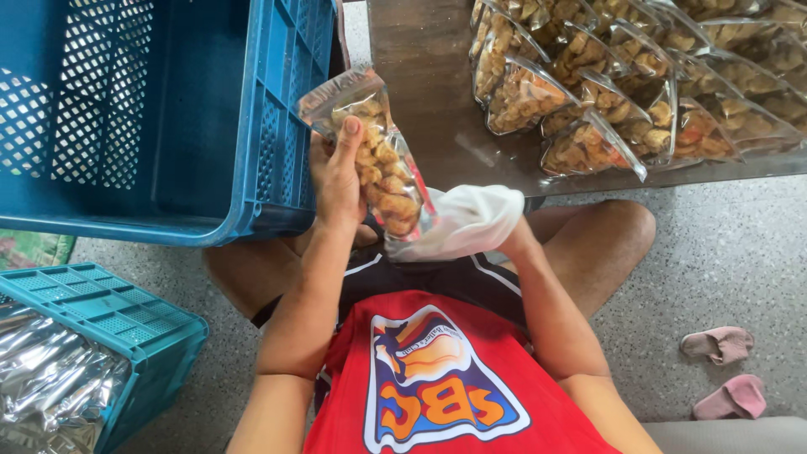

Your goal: The person sits on the floor and repeatedly picks up small transparent snack bags from a blue crate. They wipe each bag with a white cloth and place it on a metal table next to other finished bags.

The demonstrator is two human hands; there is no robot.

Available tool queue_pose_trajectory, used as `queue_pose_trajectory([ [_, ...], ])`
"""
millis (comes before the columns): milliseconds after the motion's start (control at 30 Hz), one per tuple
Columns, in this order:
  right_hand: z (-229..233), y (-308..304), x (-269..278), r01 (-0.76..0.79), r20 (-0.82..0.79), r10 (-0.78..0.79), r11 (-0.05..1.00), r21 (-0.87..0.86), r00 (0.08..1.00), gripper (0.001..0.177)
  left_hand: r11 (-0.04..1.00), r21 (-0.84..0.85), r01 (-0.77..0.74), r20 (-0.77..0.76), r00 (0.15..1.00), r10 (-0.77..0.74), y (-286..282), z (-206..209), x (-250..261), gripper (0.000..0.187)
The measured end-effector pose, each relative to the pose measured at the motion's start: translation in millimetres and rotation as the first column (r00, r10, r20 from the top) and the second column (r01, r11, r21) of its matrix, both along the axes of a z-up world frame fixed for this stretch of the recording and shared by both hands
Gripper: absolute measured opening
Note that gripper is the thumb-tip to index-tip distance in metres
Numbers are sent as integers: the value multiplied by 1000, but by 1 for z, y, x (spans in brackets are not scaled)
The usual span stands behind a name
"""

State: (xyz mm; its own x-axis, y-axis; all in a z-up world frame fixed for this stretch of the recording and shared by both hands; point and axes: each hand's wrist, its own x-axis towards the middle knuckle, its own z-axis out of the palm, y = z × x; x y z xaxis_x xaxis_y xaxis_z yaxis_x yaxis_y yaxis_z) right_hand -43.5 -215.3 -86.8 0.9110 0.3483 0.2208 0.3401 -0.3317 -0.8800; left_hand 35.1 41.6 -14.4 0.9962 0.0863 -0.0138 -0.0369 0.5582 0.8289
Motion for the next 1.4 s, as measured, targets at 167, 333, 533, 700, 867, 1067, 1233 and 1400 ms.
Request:
queue_pose_trajectory([
  [167, 21, -29, 10, -4, -102, 24, 983, 185, 995, 50, 657, 43, 752, -193, 652, -733, 12, -20, -1, 67],
  [333, 28, -41, 12, -210, -230, 254, 957, 198, 939, 50, 102, 79, 992, -257, 119, -959, -18, -54, -9, 82],
  [533, 45, -38, 12, -22, -9, 22, 998, 54, 1000, 46, 179, 418, 891, -361, 344, -867, -24, -35, 30, 65],
  [700, 50, -34, 8, 270, 373, -206, 954, -128, 905, 53, 544, 561, 623, 91, 607, -789, -28, -4, 14, 30],
  [867, 51, -22, 8, 361, 376, -277, 916, -172, 884, 54, 706, 654, 274, 201, 836, -510, -48, -6, -13, 16],
  [1067, 52, 3, 9, 456, 350, -323, 782, -425, 879, 42, 637, 753, -164, 490, 787, -376, -61, -3, -10, 11],
  [1233, 67, 0, 5, 447, 417, -298, 834, -324, 859, 45, 590, 782, -201, 457, 829, -323, -45, 5, -10, 13],
  [1400, 70, 22, 10, 522, 547, -321, 811, -263, 773, 43, 576, 794, -195, 450, 826, -340, -54, 1, -21, 12],
])
